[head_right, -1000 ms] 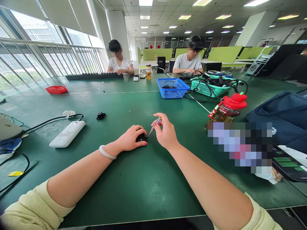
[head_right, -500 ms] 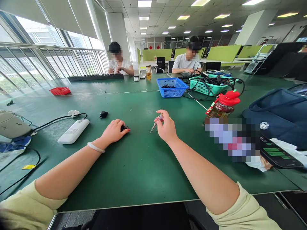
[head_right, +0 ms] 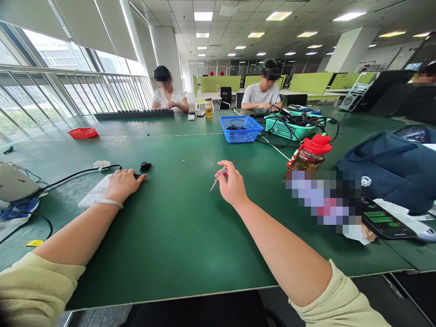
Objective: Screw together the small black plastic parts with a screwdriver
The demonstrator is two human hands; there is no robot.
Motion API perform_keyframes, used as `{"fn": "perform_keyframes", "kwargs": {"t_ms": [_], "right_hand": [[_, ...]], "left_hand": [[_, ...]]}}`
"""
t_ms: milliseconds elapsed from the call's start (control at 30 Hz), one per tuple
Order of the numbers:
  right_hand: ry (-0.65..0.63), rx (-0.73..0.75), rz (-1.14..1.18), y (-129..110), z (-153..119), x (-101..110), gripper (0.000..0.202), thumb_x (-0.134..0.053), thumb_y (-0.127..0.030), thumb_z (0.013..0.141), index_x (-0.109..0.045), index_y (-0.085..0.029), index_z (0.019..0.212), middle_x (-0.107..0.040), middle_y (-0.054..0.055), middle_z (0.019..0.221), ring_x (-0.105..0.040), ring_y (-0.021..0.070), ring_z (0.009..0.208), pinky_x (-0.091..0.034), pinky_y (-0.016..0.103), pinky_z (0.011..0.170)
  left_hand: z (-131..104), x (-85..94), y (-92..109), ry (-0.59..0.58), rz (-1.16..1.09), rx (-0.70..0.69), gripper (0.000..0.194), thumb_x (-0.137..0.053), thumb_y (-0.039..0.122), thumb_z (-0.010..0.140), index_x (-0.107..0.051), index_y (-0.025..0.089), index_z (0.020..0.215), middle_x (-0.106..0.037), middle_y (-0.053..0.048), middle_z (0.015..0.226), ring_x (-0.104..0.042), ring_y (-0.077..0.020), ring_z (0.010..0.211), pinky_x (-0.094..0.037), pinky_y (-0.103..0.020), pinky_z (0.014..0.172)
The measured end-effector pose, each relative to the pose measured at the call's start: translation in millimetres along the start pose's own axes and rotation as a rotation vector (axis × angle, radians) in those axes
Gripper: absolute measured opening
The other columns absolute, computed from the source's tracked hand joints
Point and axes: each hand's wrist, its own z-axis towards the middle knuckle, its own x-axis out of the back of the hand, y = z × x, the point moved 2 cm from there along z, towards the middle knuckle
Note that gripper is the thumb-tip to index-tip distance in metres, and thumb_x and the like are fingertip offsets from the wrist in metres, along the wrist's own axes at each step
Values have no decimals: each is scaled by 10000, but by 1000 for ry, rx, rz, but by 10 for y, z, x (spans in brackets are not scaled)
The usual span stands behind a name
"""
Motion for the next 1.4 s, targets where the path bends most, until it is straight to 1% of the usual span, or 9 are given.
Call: {"fn": "perform_keyframes", "kwargs": {"t_ms": [200, 333, 467, 567, 700, 833, 1033, 1133, 1400], "right_hand": [[-5, 2, -10, 16, -4, -4, 229, -484, -266, 898, -509, -238, 1124, -706, 26, 815, -686, 218, 786, -526, 435, 829], [-12, 8, 13, 23, -7, -5, 229, -487, -262, 904, -509, -245, 1131, -704, 25, 825, -685, 216, 789, -529, 425, 830], [-13, 11, 22, 17, -4, -11, 227, -490, -257, 905, -508, -248, 1131, -702, 21, 825, -683, 212, 781, -529, 422, 834], [-13, 11, 15, 10, -2, -16, 231, -487, -253, 905, -505, -246, 1135, -704, 22, 825, -682, 214, 785, -527, 424, 835], [-12, 13, 13, 6, -5, -21, 231, -475, -249, 909, -503, -247, 1138, -702, 21, 816, -679, 213, 786, -524, 425, 839], [-19, 8, 19, 6, -4, -25, 231, -475, -250, 906, -502, -248, 1136, -702, 22, 815, -680, 215, 794, -522, 430, 849], [-21, -5, 16, 12, -3, -17, 229, -484, -250, 902, -507, -252, 1131, -706, 20, 819, -682, 216, 789, -527, 429, 844], [-26, -6, 14, 3, -3, -15, 229, -483, -255, 905, -508, -251, 1133, -708, 24, 828, -682, 219, 788, -527, 430, 835], [-29, -10, 8, -25, -4, -8, 228, -481, -253, 904, -507, -253, 1130, -705, 20, 822, -682, 218, 784, -523, 429, 837]], "left_hand": [[71, -30, 41, 57, -14, 81, 621, -400, 620, 886, -657, 99, 1106, -669, -237, 1152, -510, -385, 1164, -404, -459, 930], [114, -22, -44, 70, -155, 93, 535, -484, 563, 870, -658, 152, 1165, -685, -182, 1180, -495, -377, 1217, -417, -445, 956], [154, 103, -188, 64, -418, 121, 462, -537, 471, 854, -658, 194, 1204, -706, -101, 1184, -582, -295, 1154, -450, -367, 951], [166, 247, -283, 58, -490, 177, 458, -536, 495, 844, -691, 214, 1170, -732, -70, 1113, -641, -266, 1048, -473, -345, 911], [180, 364, -373, -45, -400, 220, 520, -462, 592, 852, -742, 242, 1117, -753, -79, 1007, -644, -315, 993, -493, -392, 838], [208, 381, -453, -148, -245, 241, 578, -408, 616, 865, -736, 238, 1155, -735, -121, 1073, -631, -343, 998, -488, -418, 816], [240, 357, -528, -284, -184, 169, 480, -506, 417, 873, -645, 231, 1293, -726, -72, 1142, -629, -270, 979, -470, -335, 803], [254, 341, -562, -306, -170, 128, 458, -534, 362, 862, -646, 246, 1291, -730, -68, 1126, -628, -255, 966, -459, -312, 791], [278, 286, -545, -285, -158, 73, 450, -572, 418, 824, -669, 277, 1240, -726, -53, 1153, -608, -263, 1006, -459, -308, 790]]}}
